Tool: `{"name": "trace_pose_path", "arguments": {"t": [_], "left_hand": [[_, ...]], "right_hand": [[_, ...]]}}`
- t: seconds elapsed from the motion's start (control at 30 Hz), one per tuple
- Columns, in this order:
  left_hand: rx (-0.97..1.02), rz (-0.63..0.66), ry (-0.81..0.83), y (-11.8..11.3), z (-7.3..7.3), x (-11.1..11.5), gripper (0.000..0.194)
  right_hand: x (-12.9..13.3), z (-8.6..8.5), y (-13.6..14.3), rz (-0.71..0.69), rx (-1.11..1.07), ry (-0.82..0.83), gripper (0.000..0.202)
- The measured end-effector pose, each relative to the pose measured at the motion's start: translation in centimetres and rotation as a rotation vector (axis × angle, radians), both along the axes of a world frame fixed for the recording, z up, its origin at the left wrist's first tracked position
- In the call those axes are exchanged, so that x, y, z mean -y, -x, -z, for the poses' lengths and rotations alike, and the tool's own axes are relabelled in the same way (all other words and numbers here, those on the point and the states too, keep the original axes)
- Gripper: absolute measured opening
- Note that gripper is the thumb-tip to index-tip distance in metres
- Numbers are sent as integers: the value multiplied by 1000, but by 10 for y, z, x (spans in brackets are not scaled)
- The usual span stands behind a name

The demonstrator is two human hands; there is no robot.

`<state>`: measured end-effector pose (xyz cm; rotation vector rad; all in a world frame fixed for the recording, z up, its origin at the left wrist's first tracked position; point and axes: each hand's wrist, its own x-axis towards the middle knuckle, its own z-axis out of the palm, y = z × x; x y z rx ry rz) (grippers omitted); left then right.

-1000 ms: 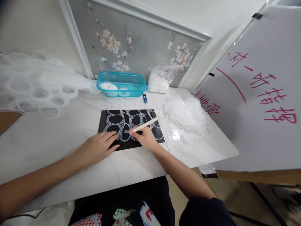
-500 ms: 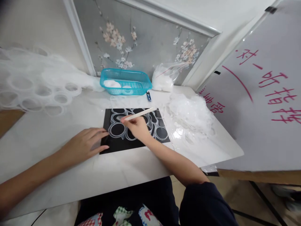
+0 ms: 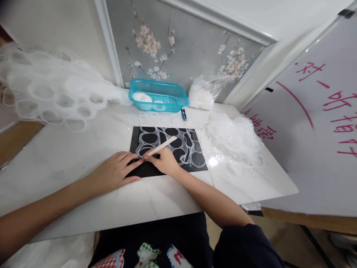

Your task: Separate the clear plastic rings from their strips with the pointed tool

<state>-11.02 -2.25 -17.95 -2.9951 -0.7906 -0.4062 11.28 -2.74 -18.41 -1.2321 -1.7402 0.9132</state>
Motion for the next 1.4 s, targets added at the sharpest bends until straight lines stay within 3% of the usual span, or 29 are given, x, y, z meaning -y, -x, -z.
{"name": "trace_pose_path", "arguments": {"t": [0.33,0.5,0.6,0.63,0.7,0.73,0.8,0.87,0.97,1.1,1.27,1.4], "left_hand": [[-11,-8,10,-2,0,0,57],[79,-7,121,2,0,-7,49],[94,-15,168,3,-1,-11,44],[97,-19,177,4,-1,-12,42],[106,-32,189,4,-1,-12,41],[110,-39,196,4,-1,-12,40],[121,-47,217,4,-2,-12,39],[139,-47,255,3,-6,-15,39],[223,-127,335,-3,-14,-27,41],[265,-265,405,-29,-29,-64,42],[27,-218,344,-86,-48,-114,43],[-119,-146,386,-115,-60,-130,24]], "right_hand": [[1,1,-1,-7,55,-82,8],[10,13,0,-162,329,-277,20],[0,10,-3,-223,462,-311,20],[-9,4,-8,-164,431,-320,17],[-36,-15,-25,80,253,-365,10],[-50,-28,-37,309,91,-409,7],[-75,-51,-66,535,-38,-469,26],[-87,-66,-96,706,-269,-510,30],[-78,-63,-131,695,-473,-411,26],[-56,-40,-156,598,-518,-89,24],[-54,-26,-170,685,-789,78,33],[-49,-27,-177,695,-877,117,38]]}}
